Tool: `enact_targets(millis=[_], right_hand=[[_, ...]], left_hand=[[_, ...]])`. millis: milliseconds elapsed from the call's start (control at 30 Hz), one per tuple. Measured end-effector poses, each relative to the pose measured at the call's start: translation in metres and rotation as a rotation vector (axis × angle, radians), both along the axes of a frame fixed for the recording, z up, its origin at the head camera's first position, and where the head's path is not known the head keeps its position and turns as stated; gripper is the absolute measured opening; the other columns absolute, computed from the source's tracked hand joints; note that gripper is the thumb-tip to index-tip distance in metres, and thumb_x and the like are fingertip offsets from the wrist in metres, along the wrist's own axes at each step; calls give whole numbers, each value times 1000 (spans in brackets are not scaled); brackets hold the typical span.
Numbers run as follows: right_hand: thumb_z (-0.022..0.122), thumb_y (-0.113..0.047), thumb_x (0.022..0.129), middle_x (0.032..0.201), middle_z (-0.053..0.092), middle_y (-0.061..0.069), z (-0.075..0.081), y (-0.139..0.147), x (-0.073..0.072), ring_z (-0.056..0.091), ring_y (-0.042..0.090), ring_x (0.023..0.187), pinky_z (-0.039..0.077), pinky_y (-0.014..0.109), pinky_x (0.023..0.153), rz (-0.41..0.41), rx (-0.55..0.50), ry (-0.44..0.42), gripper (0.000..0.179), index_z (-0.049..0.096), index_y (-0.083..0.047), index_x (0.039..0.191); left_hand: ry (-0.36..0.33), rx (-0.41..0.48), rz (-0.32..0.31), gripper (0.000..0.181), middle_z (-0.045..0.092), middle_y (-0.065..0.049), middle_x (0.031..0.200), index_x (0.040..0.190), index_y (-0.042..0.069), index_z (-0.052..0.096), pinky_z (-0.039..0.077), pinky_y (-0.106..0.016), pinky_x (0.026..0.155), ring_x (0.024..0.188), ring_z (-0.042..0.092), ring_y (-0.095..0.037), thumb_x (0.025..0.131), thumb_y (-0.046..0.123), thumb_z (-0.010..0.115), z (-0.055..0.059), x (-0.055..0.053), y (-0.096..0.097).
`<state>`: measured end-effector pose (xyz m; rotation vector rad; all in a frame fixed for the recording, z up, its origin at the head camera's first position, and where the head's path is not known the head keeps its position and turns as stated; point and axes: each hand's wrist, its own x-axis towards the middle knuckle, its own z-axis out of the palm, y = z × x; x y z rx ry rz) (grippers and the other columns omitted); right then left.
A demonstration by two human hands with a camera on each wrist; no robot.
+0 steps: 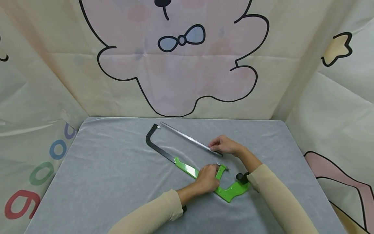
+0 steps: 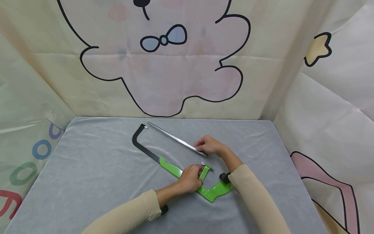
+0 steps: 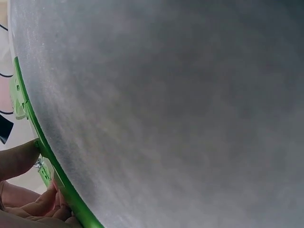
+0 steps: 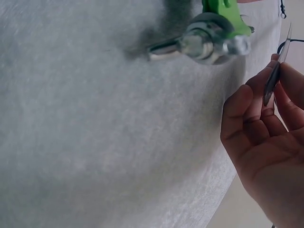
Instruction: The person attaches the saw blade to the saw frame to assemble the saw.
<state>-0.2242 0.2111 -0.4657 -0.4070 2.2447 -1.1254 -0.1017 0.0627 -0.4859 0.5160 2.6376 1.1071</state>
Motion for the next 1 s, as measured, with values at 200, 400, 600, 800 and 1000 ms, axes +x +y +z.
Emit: enact_targets(millis=[200,400,600,800,1000], right_hand=[[62,-6,94,79,63,1,-1,-3,1,48,11,64,39,24,59,37,-8,-10,16,71,3,104],[62,-4,94,75,62,0,-4,-4,2,47,9,61,38,23,57,43,-21,-25,15,72,4,103],[62,-3,93,75,62,1,-5,-4,2,47,9,61,39,23,57,34,-18,-25,17,72,5,103],[63,-3,92,76,64,0,-4,-6,2,48,9,62,40,24,58,34,1,-19,15,73,4,101],[62,0,90,78,65,-1,-7,-10,3,50,8,63,42,24,59,67,0,2,14,72,5,99]], left_hand=[[-7,-2,0,19,43,4,67,85,6,63,34,-25,57,66,43,-11,71,-5,70,-1,0,0],[-19,0,5,21,46,3,69,88,6,62,36,-26,58,67,45,-12,72,-5,70,-3,0,1],[-23,-1,3,19,45,3,68,80,8,57,34,-26,56,65,44,-13,73,-5,69,-4,0,0],[-24,-9,8,19,47,3,70,82,7,58,36,-27,58,67,46,-13,74,-5,70,-4,0,0],[-26,-15,11,20,48,3,71,86,7,60,38,-27,60,69,47,-14,74,-4,70,-2,0,1]])
